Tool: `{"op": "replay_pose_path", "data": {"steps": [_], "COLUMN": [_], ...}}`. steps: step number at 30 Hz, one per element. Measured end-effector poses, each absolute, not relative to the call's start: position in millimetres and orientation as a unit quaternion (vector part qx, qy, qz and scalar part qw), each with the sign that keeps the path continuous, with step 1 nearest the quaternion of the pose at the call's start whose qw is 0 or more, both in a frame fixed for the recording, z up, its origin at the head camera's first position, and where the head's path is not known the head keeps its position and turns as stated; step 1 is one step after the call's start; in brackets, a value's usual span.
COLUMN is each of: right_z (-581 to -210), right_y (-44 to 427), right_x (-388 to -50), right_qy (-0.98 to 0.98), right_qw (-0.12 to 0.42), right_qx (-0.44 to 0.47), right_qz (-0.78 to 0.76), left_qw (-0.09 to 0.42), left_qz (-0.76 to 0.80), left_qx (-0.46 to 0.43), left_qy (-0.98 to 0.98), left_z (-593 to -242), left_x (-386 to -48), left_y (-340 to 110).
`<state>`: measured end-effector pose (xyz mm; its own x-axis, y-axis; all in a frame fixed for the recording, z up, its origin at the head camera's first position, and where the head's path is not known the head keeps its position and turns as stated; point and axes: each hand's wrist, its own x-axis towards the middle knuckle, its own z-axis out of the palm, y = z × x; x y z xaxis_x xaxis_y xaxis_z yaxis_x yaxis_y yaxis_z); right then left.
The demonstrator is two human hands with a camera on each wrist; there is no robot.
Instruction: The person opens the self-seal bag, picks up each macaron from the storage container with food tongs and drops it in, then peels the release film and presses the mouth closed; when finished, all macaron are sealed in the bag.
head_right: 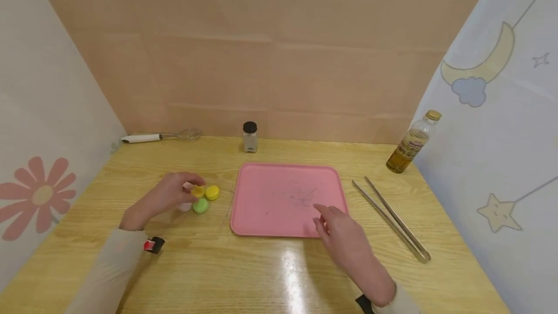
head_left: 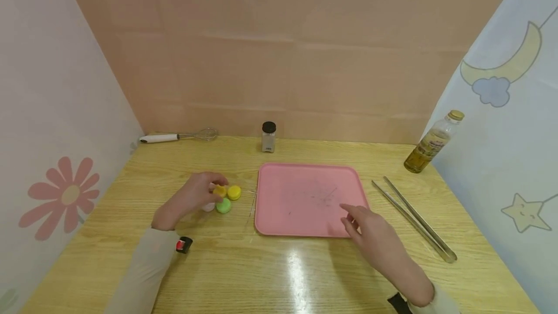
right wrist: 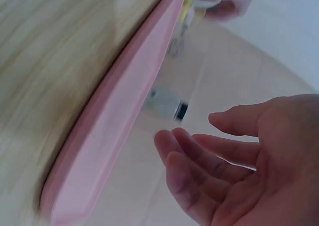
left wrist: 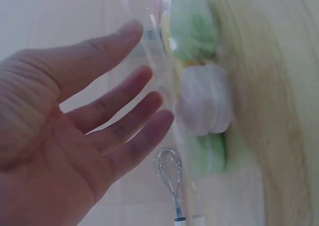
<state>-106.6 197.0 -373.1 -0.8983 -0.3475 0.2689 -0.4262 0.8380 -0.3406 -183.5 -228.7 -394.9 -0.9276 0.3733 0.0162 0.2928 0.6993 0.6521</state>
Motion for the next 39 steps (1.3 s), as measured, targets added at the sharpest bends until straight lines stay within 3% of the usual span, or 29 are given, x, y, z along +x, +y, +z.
{"op": "replay_pose_path", "data": {"steps": [6, 11, 15, 20, 30, 39], "right_z": [-375.4, -381.6, -391.8, -404.1, -424.6, -438.9], "right_y": [155.8, 123.0, 97.1, 66.2, 4.2, -39.9], "right_x": [-103.2, -102.7, -98.8, -92.5, -83.5, -83.6], "right_qy": [-0.937, -0.883, -0.821, -0.734, -0.583, -0.456], "right_qw": [0.025, -0.090, -0.164, -0.209, -0.232, -0.153], "right_qx": [0.238, 0.255, 0.202, 0.116, -0.037, -0.136], "right_qz": [0.253, 0.384, 0.508, 0.635, 0.778, 0.866], "left_qw": [0.062, 0.032, 0.027, 0.057, 0.098, 0.112], "left_qz": [0.327, 0.301, 0.283, 0.269, 0.286, 0.293], "left_qx": [0.212, 0.255, 0.283, 0.288, 0.286, 0.295], "left_qy": [0.919, 0.918, 0.916, 0.917, 0.909, 0.903], "left_z": [-389.7, -385.5, -387.5, -393.1, -408.5, -409.4], "left_x": [-186.7, -195.0, -205.3, -217.8, -242.2, -251.3], "left_y": [-227.3, -225.4, -223.9, -219.1, -211.7, -205.7]}}
